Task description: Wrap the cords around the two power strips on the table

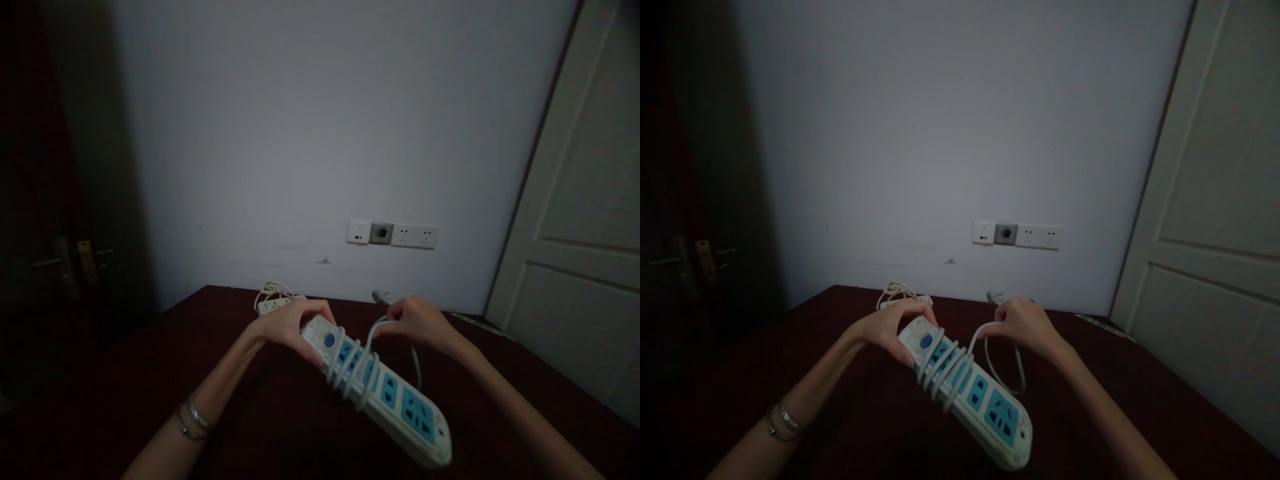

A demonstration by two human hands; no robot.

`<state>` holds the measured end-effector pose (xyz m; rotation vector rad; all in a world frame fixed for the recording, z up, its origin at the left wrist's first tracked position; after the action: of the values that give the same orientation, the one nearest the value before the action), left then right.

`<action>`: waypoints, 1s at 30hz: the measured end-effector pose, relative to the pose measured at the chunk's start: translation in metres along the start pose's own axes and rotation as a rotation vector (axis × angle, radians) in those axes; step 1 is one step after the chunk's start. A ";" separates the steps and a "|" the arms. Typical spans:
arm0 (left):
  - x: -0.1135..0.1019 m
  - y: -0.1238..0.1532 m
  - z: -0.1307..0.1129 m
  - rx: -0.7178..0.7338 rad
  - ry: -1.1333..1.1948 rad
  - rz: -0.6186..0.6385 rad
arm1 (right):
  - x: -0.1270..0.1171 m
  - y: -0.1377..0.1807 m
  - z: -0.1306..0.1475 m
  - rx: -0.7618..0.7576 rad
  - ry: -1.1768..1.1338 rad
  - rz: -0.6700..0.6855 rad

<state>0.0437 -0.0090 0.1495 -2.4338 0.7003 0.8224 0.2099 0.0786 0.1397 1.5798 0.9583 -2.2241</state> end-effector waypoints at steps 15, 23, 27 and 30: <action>-0.023 0.003 0.004 -0.076 -0.585 -0.484 | -0.028 0.020 0.038 0.021 0.049 -0.183; -0.043 0.013 0.012 -0.133 -0.491 -0.890 | -0.029 0.038 0.037 -0.011 -0.171 -0.482; -0.052 0.027 0.019 -0.146 -0.344 -1.068 | -0.019 0.042 0.042 -0.008 -0.213 -0.496; -0.056 0.036 0.019 -0.087 -0.180 -1.160 | -0.013 0.036 0.034 0.004 -0.309 -0.473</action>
<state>-0.0245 -0.0080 0.1624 -2.2379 -0.7933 0.5335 0.2092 0.0280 0.1447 1.0361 1.3329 -2.6719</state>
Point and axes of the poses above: each hand's wrist, its own y-axis away from the middle knuckle, its own x-axis out of the palm, z = x × y, the point moved 10 cm from there along -y, towards the middle knuckle, and after that the axes turned 4 degrees about -x, right-handed, at the moved point
